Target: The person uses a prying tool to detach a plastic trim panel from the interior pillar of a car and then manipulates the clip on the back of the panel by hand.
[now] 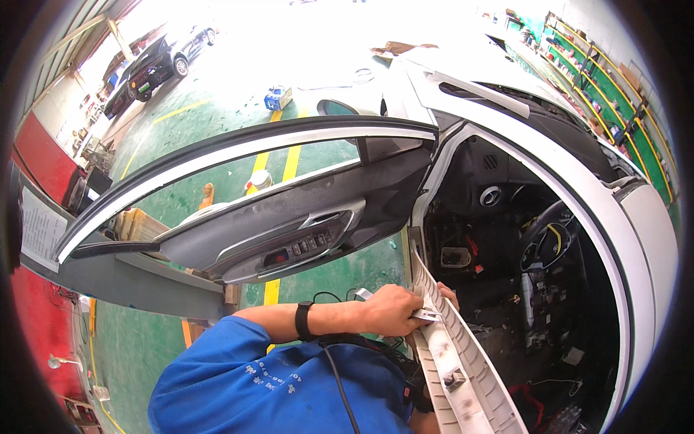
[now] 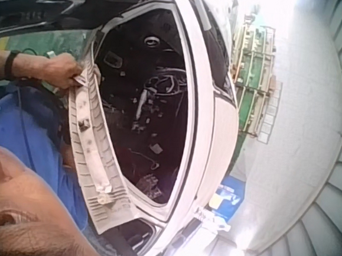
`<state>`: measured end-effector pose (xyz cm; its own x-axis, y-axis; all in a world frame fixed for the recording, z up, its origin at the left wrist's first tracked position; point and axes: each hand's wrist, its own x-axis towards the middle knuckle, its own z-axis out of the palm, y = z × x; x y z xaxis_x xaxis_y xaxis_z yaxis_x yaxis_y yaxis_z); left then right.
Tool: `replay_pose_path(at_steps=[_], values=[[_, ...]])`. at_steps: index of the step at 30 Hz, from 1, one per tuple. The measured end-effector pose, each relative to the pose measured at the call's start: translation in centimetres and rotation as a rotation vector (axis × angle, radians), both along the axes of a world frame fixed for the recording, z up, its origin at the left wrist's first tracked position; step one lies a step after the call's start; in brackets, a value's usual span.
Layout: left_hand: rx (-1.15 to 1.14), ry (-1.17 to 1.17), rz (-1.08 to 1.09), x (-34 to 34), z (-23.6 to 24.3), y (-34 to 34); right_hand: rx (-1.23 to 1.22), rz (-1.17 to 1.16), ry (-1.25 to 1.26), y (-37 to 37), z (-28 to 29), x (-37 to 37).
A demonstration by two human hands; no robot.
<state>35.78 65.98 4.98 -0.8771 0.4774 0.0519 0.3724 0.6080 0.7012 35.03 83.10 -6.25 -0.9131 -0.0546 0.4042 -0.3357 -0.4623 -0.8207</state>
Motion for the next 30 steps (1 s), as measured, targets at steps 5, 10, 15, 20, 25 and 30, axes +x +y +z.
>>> replay_pose_path(at_steps=[5, 10, 15, 20, 25, 30], values=[[0.07, -0.028, 0.068, -0.1, -0.6, 1.3, 0.106, 0.009, -0.04, -0.4, 4.9, 0.9], [0.108, -0.067, 0.151, 0.6, -1.6, 0.2, 0.183, 0.091, -0.102, -1.6, 6.6, 2.1], [0.093, -0.065, 0.067, 0.8, -2.3, -0.2, 0.195, 0.101, -0.268, -2.3, 7.8, 3.6], [0.172, -0.378, 0.066, 0.2, -0.8, -0.3, -0.027, 0.248, -0.409, -0.6, 5.1, 3.0], [0.182, -0.169, 0.013, 0.0, -2.2, -0.6, 0.506, -0.077, -0.064, 0.2, 0.2, 1.4], [0.13, 0.003, 0.042, 0.3, -1.7, -0.6, -0.086, 0.18, -0.387, 1.1, 1.6, 0.7]])
